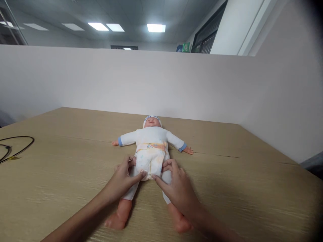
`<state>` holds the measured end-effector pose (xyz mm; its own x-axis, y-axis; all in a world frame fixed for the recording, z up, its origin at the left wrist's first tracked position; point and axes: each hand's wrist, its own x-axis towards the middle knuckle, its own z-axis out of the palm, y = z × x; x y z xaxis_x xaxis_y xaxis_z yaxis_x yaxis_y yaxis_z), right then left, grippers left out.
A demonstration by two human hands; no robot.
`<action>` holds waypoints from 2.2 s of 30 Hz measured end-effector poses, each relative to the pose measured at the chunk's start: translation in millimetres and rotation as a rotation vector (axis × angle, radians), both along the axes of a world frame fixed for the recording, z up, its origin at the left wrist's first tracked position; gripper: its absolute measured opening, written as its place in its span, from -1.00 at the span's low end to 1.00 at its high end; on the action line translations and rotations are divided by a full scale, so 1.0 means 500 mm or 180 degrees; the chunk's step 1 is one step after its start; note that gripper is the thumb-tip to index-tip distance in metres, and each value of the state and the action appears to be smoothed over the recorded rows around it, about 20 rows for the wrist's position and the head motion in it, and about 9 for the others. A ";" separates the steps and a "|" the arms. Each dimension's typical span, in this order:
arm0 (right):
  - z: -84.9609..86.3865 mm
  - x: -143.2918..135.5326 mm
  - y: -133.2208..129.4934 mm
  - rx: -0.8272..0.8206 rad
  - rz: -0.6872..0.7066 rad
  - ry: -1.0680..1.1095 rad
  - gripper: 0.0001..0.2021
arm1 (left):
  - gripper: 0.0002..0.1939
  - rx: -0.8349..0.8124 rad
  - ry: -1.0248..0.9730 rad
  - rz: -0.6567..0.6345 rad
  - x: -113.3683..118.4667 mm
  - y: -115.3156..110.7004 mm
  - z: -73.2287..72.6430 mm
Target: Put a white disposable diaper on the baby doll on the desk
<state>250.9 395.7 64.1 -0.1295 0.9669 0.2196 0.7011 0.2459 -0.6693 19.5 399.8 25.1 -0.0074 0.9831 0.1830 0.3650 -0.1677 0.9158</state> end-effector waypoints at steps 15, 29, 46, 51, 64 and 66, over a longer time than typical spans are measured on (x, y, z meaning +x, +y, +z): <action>0.020 0.009 0.002 0.0054 0.0468 -0.0021 -0.86 | -0.53 -0.0366 0.0199 -0.0102 0.006 -0.019 0.031; -0.004 0.011 0.019 -0.0584 0.0569 0.0915 -0.81 | -0.42 -0.0594 -0.0523 -0.0579 -0.009 -0.002 0.028; -0.007 0.008 0.021 -0.0512 0.0585 0.0893 -0.83 | -0.43 -0.0854 -0.0972 -0.1214 -0.013 0.005 0.062; -0.011 0.020 0.035 -0.0641 0.0739 0.0882 -0.79 | -0.44 -0.0820 -0.0857 -0.1257 -0.029 0.007 0.062; 0.016 0.027 0.024 -0.0064 0.0921 0.0222 -0.90 | -0.46 0.0032 0.1107 -0.0335 0.000 0.006 0.031; 0.013 0.029 0.031 -0.0015 0.0953 0.0174 -0.88 | -0.52 0.0085 0.1223 -0.0361 -0.001 0.010 0.029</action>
